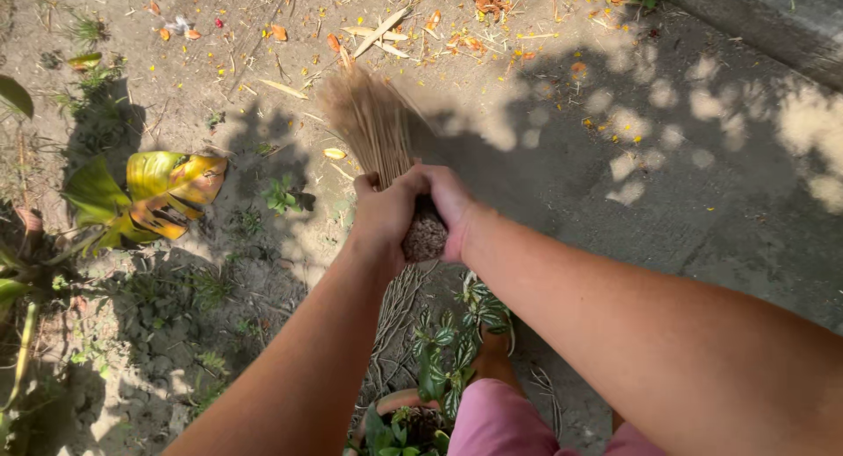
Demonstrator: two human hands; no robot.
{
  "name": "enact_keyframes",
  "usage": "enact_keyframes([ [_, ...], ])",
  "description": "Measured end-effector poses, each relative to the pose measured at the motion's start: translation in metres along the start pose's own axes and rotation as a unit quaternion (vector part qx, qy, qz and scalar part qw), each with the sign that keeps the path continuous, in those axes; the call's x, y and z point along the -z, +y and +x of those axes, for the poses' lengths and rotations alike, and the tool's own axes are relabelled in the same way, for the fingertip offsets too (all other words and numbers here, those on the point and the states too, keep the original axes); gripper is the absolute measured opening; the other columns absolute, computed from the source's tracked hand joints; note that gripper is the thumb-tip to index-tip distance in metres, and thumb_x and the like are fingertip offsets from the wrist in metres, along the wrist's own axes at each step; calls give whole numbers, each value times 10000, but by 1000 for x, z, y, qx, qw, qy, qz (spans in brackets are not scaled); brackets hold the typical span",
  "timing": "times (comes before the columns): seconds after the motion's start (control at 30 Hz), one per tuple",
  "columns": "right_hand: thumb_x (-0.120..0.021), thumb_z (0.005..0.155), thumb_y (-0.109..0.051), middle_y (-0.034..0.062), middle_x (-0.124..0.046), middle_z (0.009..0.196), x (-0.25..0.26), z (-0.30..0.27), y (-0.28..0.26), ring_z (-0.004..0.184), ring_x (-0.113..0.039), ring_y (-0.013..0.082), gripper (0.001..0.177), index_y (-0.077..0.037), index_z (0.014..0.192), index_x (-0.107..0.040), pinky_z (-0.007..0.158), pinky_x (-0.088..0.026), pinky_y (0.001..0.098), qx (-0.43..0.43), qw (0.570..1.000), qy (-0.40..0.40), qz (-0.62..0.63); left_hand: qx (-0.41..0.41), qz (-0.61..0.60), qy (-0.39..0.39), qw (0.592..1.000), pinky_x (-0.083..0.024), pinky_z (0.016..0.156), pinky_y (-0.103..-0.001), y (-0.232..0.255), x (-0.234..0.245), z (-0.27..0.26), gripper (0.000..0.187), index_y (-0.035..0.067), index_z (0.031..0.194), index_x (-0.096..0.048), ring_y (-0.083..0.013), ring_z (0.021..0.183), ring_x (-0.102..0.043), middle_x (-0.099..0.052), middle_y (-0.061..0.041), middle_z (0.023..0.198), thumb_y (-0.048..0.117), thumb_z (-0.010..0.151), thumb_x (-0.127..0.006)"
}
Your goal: The person sweeps debris off the outdoor ground using a handheld broom while walking along a path.
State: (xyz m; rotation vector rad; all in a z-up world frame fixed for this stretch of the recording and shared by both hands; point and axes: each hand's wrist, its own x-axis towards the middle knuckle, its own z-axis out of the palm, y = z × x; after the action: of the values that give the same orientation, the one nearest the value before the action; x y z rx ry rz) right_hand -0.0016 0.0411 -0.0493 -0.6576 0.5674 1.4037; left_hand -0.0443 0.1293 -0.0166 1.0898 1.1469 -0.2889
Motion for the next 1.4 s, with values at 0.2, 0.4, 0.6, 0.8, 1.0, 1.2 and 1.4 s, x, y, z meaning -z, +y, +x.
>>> enact_keyframes([
  [0.2,-563,845,-206,57,-647,1001,23,-85,28,907,-667,261,293,-271,1129,-601,817,-575,502,211,966,124,80,0,40,-103,994,-608,801,-432,-23,-41,-46,840,197,1431,-314,-296,973,-698,-649,-204,1187,135,698,-719],
  [0.4,-356,884,-554,130,-696,1053,14,-46,59,928,-683,309,548,-132,1096,-635,780,-559,484,52,964,216,149,300,270,-201,892,-613,504,-447,-12,-18,13,483,115,1242,-543,-318,635,-662,-657,-209,926,304,836,-726],
  [0.6,-451,843,-558,117,-714,1029,-57,40,1,911,-704,308,516,-184,1132,-658,782,-575,513,10,999,28,45,17,242,-70,968,-592,526,-485,66,55,21,590,75,1305,-445,-355,726,-702,-656,-263,1028,330,839,-702],
  [0.8,-471,903,-528,113,-706,1016,-98,-1,53,924,-708,298,496,-142,1158,-650,824,-601,516,85,993,21,79,110,164,-70,978,-623,603,-508,75,76,-48,552,258,1277,-461,-311,795,-726,-679,-146,1064,255,794,-727],
  [1.0,-333,922,-577,147,-718,1087,-102,26,60,959,-701,292,605,-144,1186,-661,816,-557,473,-99,963,131,212,309,305,-56,899,-598,462,-335,73,96,11,365,103,1033,-620,-264,604,-693,-710,-142,794,415,852,-669],
  [1.2,-579,840,-401,172,-660,1074,-70,31,68,920,-682,332,481,-81,1197,-623,781,-601,515,-100,993,-48,-29,13,0,64,998,-635,696,-500,3,106,-56,821,211,1488,-227,-352,933,-702,-619,-250,1169,167,800,-673],
  [1.4,-685,838,-250,100,-696,861,-31,-6,95,758,-665,272,227,-89,996,-656,728,-576,460,-264,943,31,-201,66,-327,251,909,-610,867,-443,-80,56,-106,848,181,1506,-148,-336,1142,-698,-585,-234,1343,170,846,-681],
])
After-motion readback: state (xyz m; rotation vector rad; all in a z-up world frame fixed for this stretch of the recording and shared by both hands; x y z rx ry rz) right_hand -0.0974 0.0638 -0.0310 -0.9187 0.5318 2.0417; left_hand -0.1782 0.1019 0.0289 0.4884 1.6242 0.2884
